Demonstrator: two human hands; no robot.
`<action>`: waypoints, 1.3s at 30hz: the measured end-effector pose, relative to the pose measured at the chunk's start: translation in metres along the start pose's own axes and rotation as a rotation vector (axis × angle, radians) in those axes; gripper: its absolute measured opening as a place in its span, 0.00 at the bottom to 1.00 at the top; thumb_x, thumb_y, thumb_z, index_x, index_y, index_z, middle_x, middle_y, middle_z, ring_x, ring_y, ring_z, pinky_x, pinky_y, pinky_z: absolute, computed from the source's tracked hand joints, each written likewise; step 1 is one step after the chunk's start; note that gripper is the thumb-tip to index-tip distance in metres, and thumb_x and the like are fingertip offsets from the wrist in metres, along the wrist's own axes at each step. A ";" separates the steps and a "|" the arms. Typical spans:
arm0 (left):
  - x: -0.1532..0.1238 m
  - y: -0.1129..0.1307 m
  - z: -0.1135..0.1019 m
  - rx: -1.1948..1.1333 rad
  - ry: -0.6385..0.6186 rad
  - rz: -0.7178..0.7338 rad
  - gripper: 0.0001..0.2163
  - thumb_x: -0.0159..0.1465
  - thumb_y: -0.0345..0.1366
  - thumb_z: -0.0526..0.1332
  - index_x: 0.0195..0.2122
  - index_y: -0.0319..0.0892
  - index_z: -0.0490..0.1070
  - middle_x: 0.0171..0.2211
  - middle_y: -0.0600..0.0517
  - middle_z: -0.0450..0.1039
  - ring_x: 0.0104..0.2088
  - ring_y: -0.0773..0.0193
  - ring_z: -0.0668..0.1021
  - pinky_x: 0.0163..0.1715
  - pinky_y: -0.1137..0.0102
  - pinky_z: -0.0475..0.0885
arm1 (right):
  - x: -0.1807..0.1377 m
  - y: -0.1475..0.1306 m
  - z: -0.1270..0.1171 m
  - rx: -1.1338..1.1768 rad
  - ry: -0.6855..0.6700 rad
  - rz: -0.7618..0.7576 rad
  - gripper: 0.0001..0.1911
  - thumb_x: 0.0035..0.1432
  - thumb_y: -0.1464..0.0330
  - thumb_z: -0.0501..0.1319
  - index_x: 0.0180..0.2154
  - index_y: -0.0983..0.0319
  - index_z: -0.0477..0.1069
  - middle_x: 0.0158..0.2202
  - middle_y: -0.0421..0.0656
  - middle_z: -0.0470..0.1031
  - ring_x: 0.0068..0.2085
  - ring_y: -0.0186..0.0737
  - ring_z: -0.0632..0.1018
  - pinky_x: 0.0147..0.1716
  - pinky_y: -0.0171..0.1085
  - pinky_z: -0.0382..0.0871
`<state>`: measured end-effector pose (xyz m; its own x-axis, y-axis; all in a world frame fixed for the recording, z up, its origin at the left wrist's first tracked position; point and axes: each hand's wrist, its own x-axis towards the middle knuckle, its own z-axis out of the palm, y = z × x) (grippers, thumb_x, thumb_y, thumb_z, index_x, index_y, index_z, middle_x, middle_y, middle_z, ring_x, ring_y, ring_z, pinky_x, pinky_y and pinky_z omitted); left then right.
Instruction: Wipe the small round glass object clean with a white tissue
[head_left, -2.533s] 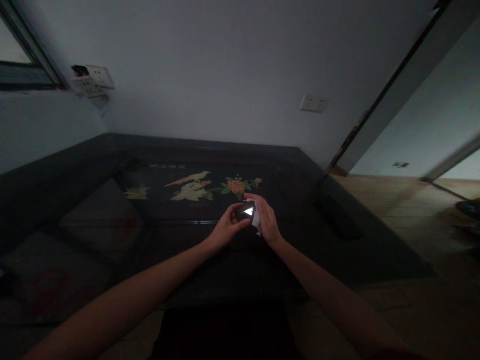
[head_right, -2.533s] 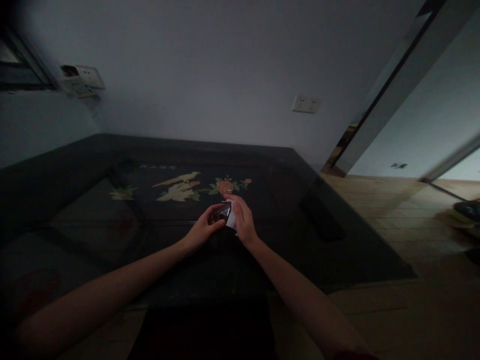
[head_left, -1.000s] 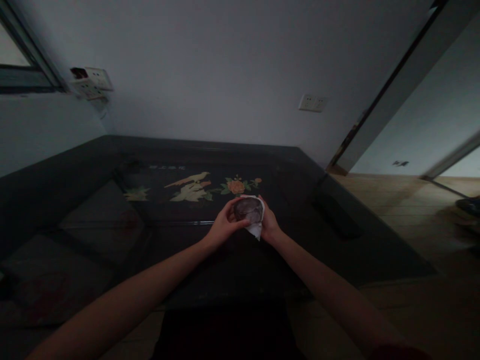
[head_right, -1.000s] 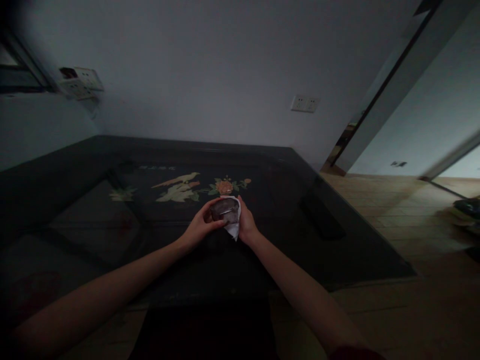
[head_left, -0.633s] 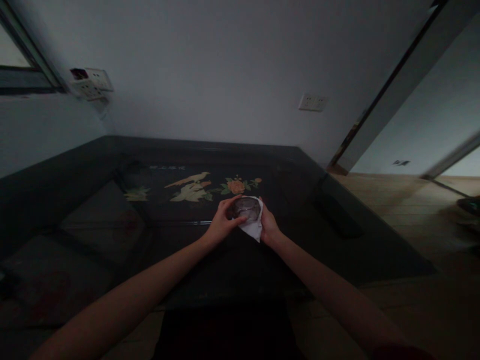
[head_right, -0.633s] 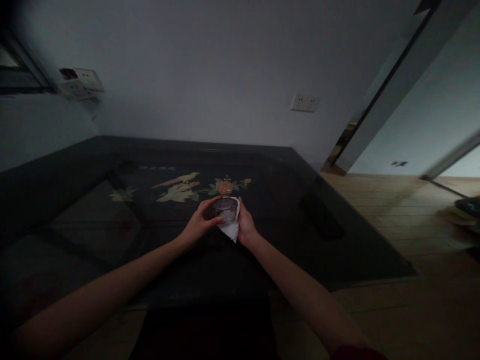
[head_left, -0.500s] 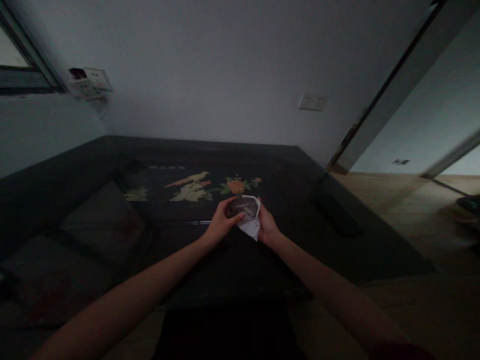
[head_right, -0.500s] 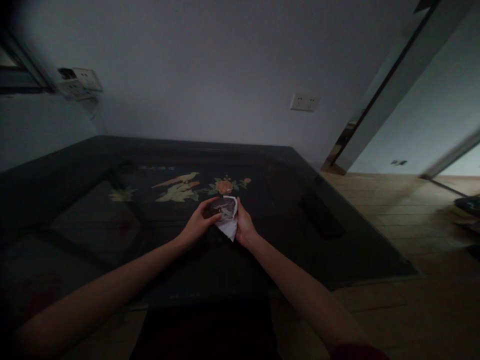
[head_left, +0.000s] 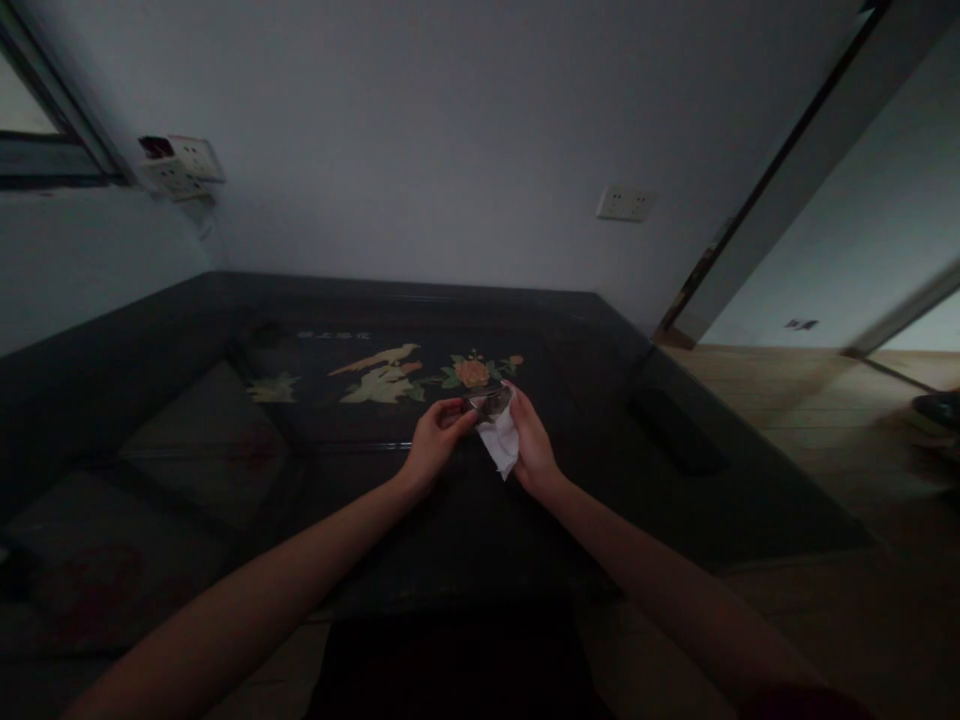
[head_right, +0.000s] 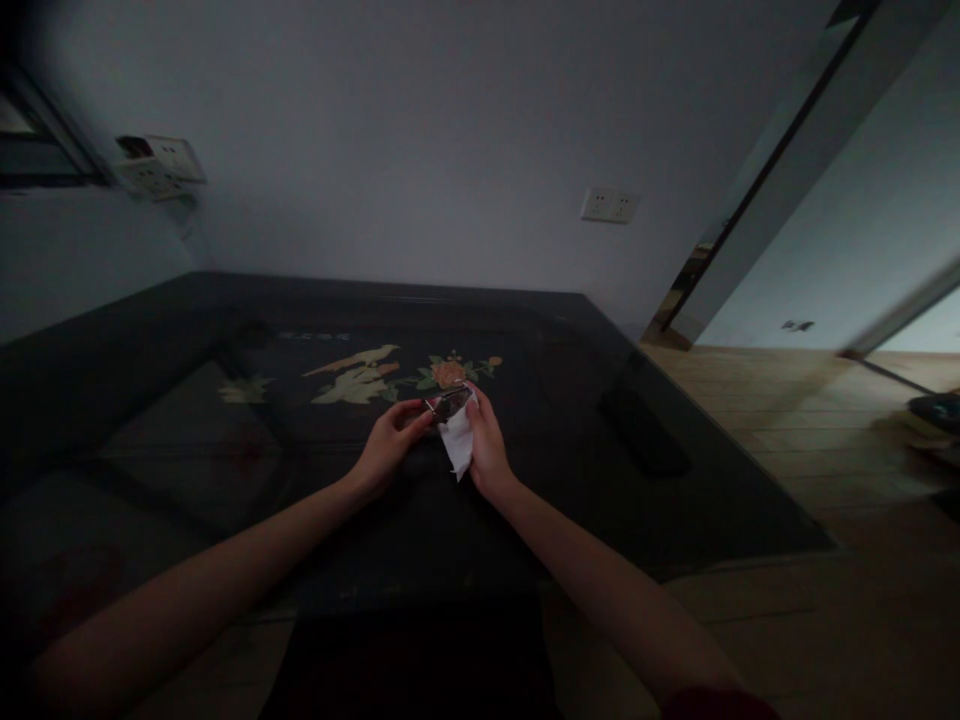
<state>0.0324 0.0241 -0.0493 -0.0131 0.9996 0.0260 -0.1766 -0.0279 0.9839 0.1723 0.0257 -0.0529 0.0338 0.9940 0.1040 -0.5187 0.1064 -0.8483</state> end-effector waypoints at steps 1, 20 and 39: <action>-0.002 0.001 0.001 -0.013 -0.029 -0.010 0.23 0.52 0.46 0.69 0.46 0.38 0.71 0.46 0.43 0.74 0.48 0.54 0.76 0.52 0.58 0.68 | -0.001 -0.001 0.001 -0.018 0.007 -0.012 0.21 0.56 0.58 0.62 0.51 0.53 0.67 0.49 0.41 0.77 0.50 0.43 0.77 0.52 0.45 0.71; -0.010 0.000 0.011 -0.175 -0.104 0.063 0.33 0.51 0.40 0.71 0.56 0.40 0.62 0.55 0.41 0.70 0.55 0.51 0.73 0.55 0.58 0.67 | -0.028 -0.016 0.017 -0.447 -0.097 -0.263 0.25 0.61 0.54 0.57 0.58 0.53 0.66 0.65 0.40 0.60 0.66 0.41 0.59 0.67 0.46 0.46; -0.005 0.003 0.006 -0.411 -0.094 -0.097 0.21 0.50 0.46 0.71 0.42 0.43 0.72 0.48 0.49 0.75 0.52 0.57 0.73 0.50 0.66 0.66 | 0.000 -0.026 0.003 -0.037 -0.009 -0.186 0.19 0.58 0.58 0.61 0.51 0.56 0.72 0.56 0.43 0.73 0.57 0.46 0.73 0.60 0.50 0.62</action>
<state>0.0381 0.0193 -0.0456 0.1094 0.9936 -0.0284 -0.5504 0.0843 0.8306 0.1826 0.0229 -0.0293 0.1186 0.9570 0.2649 -0.4722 0.2890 -0.8327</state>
